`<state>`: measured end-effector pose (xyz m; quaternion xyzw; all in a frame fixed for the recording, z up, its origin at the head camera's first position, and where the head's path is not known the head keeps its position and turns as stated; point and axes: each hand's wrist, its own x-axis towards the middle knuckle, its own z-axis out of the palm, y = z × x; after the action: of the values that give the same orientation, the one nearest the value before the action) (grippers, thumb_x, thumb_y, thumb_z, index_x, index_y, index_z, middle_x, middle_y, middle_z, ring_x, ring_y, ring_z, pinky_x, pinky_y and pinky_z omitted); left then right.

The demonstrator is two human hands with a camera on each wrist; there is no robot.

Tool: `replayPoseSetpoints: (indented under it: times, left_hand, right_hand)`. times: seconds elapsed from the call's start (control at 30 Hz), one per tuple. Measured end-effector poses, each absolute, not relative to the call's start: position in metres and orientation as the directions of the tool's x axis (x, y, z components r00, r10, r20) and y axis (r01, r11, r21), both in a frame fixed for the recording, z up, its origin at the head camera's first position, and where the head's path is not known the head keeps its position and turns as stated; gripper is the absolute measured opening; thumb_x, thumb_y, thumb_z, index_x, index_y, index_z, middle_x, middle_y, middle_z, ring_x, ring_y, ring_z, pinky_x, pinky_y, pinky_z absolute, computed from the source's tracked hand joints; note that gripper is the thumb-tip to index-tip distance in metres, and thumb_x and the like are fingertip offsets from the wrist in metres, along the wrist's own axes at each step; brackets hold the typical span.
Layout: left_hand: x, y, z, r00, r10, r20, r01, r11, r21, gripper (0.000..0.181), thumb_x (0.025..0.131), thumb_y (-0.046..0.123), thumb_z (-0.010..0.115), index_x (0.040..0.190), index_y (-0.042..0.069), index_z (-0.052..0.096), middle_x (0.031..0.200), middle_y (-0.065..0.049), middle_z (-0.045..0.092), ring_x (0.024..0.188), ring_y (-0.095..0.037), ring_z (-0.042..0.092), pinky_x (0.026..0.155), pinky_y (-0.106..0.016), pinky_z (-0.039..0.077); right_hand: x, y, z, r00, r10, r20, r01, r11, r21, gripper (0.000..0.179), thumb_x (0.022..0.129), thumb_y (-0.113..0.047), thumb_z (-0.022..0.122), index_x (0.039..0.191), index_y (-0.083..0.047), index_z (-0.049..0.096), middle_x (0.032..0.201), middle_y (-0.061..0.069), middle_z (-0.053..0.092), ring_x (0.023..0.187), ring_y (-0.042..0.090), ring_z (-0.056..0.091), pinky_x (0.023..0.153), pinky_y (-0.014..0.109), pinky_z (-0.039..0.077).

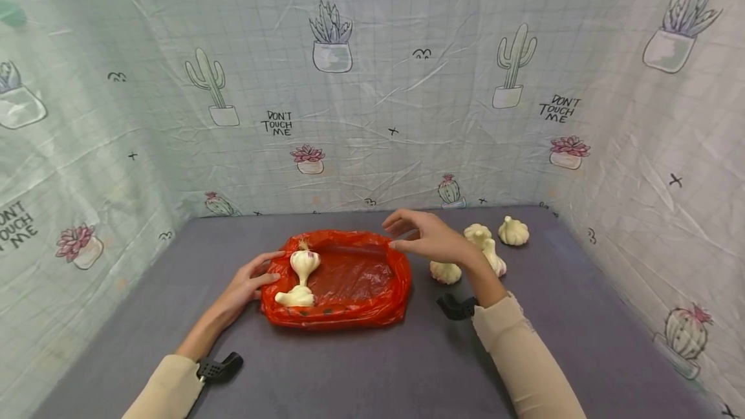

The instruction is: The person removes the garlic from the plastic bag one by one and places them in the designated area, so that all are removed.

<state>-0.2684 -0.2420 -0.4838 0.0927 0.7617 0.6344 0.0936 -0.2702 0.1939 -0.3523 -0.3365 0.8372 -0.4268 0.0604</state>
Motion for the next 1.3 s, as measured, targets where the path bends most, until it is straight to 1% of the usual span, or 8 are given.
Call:
replayPoseSetpoints:
  times: [0.3, 0.43, 0.63, 0.83, 1.0, 1.17, 1.3]
  left_hand:
    - [-0.268, -0.241, -0.484, -0.966, 0.256, -0.023, 0.027, 0.187, 0.982, 0.056, 0.101, 0.023, 0.066, 0.154, 0.015, 0.047, 0.146, -0.027, 0.048, 0.105, -0.022, 0.070, 0.079, -0.035, 0.063]
    - [-0.268, -0.241, -0.484, -0.966, 0.256, -0.024, 0.025, 0.187, 0.982, 0.056, 0.102, 0.022, 0.065, 0.154, 0.014, 0.047, 0.145, -0.027, 0.048, 0.104, -0.021, 0.070, 0.079, -0.035, 0.063]
    - [-0.267, -0.241, -0.485, -0.966, 0.256, -0.023, 0.026, 0.184, 0.983, 0.056, 0.101, 0.022, 0.065, 0.154, 0.015, 0.047, 0.143, -0.027, 0.048, 0.104, -0.021, 0.070, 0.079, -0.035, 0.063]
    - [-0.266, -0.242, -0.487, -0.964, 0.265, -0.022, 0.028, 0.184, 0.983, 0.055, 0.102, 0.021, 0.064, 0.154, 0.014, 0.047, 0.144, -0.027, 0.048, 0.105, -0.020, 0.069, 0.080, -0.035, 0.063]
    - [-0.267, -0.241, -0.486, -0.965, 0.263, -0.016, 0.031, 0.172, 0.985, 0.055, 0.102, 0.020, 0.064, 0.154, 0.014, 0.047, 0.145, -0.027, 0.047, 0.105, -0.021, 0.070, 0.079, -0.035, 0.063]
    - [-0.267, -0.241, -0.484, -0.968, 0.250, -0.017, 0.028, 0.177, 0.984, 0.055, 0.101, 0.021, 0.065, 0.153, 0.014, 0.048, 0.144, -0.027, 0.047, 0.104, -0.020, 0.069, 0.079, -0.035, 0.063]
    - [-0.267, -0.242, -0.484, -0.970, 0.243, -0.019, 0.026, 0.183, 0.983, 0.056, 0.101, 0.022, 0.065, 0.154, 0.013, 0.047, 0.145, -0.027, 0.046, 0.104, -0.019, 0.069, 0.079, -0.034, 0.063]
  right_hand:
    - [-0.290, 0.156, -0.346, -0.718, -0.688, 0.104, -0.510, 0.419, -0.751, 0.036, 0.098, -0.019, 0.071, 0.132, -0.012, 0.062, 0.136, 0.017, 0.065, 0.128, 0.040, 0.062, 0.104, 0.050, 0.055]
    - [-0.296, 0.137, -0.347, -0.702, -0.710, 0.060, -0.516, 0.449, -0.729, 0.036, 0.098, -0.017, 0.071, 0.132, -0.012, 0.062, 0.137, 0.019, 0.065, 0.128, 0.038, 0.063, 0.104, 0.049, 0.055]
    - [-0.301, 0.109, -0.351, -0.663, -0.748, 0.024, -0.581, 0.495, -0.647, 0.036, 0.098, -0.021, 0.071, 0.132, -0.014, 0.062, 0.135, 0.016, 0.067, 0.124, 0.029, 0.066, 0.105, 0.046, 0.055]
    - [-0.306, 0.084, -0.360, -0.616, -0.788, -0.021, -0.599, 0.485, -0.637, 0.038, 0.098, -0.017, 0.070, 0.134, -0.009, 0.061, 0.133, 0.016, 0.067, 0.124, 0.031, 0.065, 0.108, 0.050, 0.052]
    - [-0.310, 0.067, -0.363, -0.599, -0.799, -0.053, -0.611, 0.499, -0.614, 0.039, 0.098, -0.014, 0.070, 0.135, -0.005, 0.061, 0.133, 0.015, 0.067, 0.124, 0.028, 0.064, 0.109, 0.047, 0.051]
    - [-0.312, 0.051, -0.363, -0.578, -0.814, -0.048, -0.634, 0.486, -0.602, 0.040, 0.096, -0.008, 0.071, 0.135, -0.004, 0.061, 0.135, 0.015, 0.066, 0.126, 0.029, 0.063, 0.109, 0.047, 0.051]
    - [-0.314, 0.041, -0.365, -0.557, -0.830, -0.026, -0.665, 0.464, -0.585, 0.041, 0.094, -0.004, 0.071, 0.134, -0.006, 0.063, 0.138, 0.012, 0.065, 0.127, 0.030, 0.061, 0.108, 0.048, 0.052]
